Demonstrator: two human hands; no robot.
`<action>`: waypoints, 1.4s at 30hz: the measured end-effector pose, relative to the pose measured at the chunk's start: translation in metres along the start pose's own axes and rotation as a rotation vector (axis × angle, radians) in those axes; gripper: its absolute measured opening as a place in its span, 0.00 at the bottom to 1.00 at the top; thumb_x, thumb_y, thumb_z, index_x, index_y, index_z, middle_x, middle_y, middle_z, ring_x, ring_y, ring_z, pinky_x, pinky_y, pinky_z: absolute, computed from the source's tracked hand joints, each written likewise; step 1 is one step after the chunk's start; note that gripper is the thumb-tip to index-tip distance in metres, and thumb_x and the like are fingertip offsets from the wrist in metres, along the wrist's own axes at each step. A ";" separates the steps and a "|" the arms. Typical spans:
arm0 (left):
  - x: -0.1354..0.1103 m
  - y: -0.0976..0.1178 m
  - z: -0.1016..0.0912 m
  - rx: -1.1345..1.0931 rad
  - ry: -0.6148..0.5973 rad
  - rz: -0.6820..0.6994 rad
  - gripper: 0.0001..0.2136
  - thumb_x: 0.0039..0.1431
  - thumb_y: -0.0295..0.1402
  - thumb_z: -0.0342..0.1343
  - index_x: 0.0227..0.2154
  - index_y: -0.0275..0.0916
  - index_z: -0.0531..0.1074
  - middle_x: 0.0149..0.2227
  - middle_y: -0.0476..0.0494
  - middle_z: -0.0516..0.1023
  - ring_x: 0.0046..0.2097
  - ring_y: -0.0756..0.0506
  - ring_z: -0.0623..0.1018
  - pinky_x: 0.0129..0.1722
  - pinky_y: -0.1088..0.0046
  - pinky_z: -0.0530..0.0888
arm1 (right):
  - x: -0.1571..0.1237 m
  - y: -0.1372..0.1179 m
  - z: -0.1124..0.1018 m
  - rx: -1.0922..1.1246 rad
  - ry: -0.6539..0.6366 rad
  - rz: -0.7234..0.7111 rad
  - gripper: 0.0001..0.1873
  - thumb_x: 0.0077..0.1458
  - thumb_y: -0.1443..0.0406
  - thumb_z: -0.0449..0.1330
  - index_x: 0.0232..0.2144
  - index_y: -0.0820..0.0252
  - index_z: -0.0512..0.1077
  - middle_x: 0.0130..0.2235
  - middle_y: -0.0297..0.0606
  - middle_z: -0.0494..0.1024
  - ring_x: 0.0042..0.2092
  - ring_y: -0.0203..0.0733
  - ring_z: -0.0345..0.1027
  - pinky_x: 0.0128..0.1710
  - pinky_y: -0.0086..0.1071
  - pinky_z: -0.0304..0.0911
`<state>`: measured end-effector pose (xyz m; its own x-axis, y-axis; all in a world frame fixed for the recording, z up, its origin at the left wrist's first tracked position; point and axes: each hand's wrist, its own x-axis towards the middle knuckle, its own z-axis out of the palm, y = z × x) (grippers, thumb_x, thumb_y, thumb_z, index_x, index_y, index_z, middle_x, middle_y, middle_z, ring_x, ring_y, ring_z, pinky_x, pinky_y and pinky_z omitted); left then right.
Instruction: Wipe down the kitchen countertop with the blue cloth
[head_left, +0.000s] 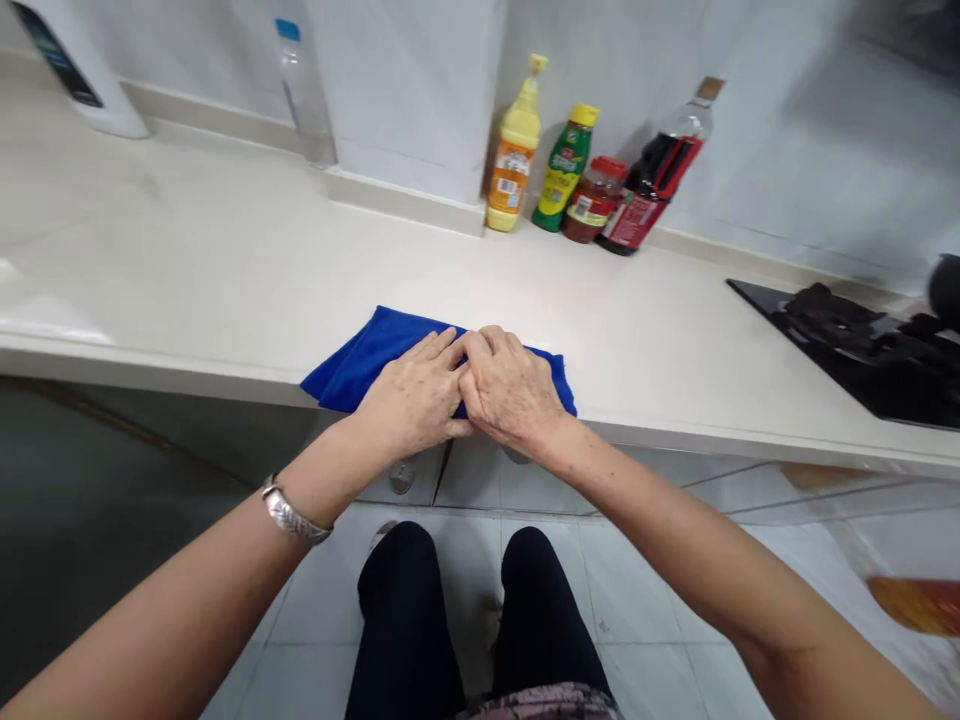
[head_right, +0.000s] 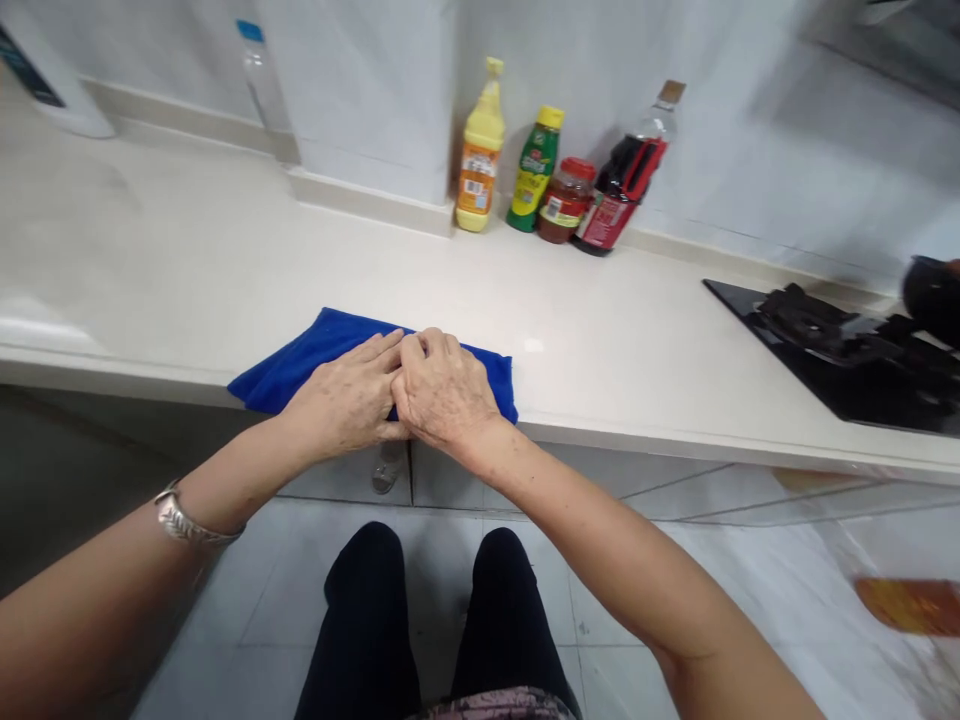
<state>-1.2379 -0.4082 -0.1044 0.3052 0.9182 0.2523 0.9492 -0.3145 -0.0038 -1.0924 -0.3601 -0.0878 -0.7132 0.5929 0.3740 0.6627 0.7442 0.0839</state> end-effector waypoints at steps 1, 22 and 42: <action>-0.006 -0.008 -0.002 -0.009 -0.007 -0.017 0.37 0.53 0.46 0.67 0.62 0.32 0.66 0.66 0.32 0.64 0.69 0.31 0.59 0.71 0.52 0.57 | 0.007 -0.007 0.000 0.006 -0.014 -0.021 0.14 0.63 0.66 0.46 0.46 0.62 0.68 0.46 0.47 0.72 0.45 0.49 0.65 0.40 0.38 0.65; -0.036 -0.165 -0.031 -0.224 -0.126 -0.420 0.49 0.55 0.68 0.44 0.70 0.36 0.53 0.72 0.37 0.53 0.70 0.27 0.52 0.71 0.47 0.50 | 0.209 -0.080 0.094 0.230 0.007 -0.272 0.12 0.67 0.64 0.45 0.44 0.62 0.65 0.48 0.45 0.69 0.51 0.51 0.62 0.54 0.48 0.59; -0.052 -0.136 -0.040 -0.153 -0.204 -0.558 0.49 0.55 0.68 0.45 0.71 0.39 0.49 0.74 0.38 0.43 0.73 0.30 0.43 0.72 0.46 0.44 | 0.181 -0.087 0.080 0.563 -0.061 -0.229 0.15 0.63 0.62 0.49 0.40 0.64 0.73 0.48 0.50 0.79 0.50 0.51 0.68 0.55 0.45 0.60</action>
<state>-1.3859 -0.4232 -0.0788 -0.2119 0.9772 -0.0138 0.9531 0.2098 0.2183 -1.2973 -0.2926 -0.1008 -0.8461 0.4026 0.3494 0.2800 0.8933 -0.3515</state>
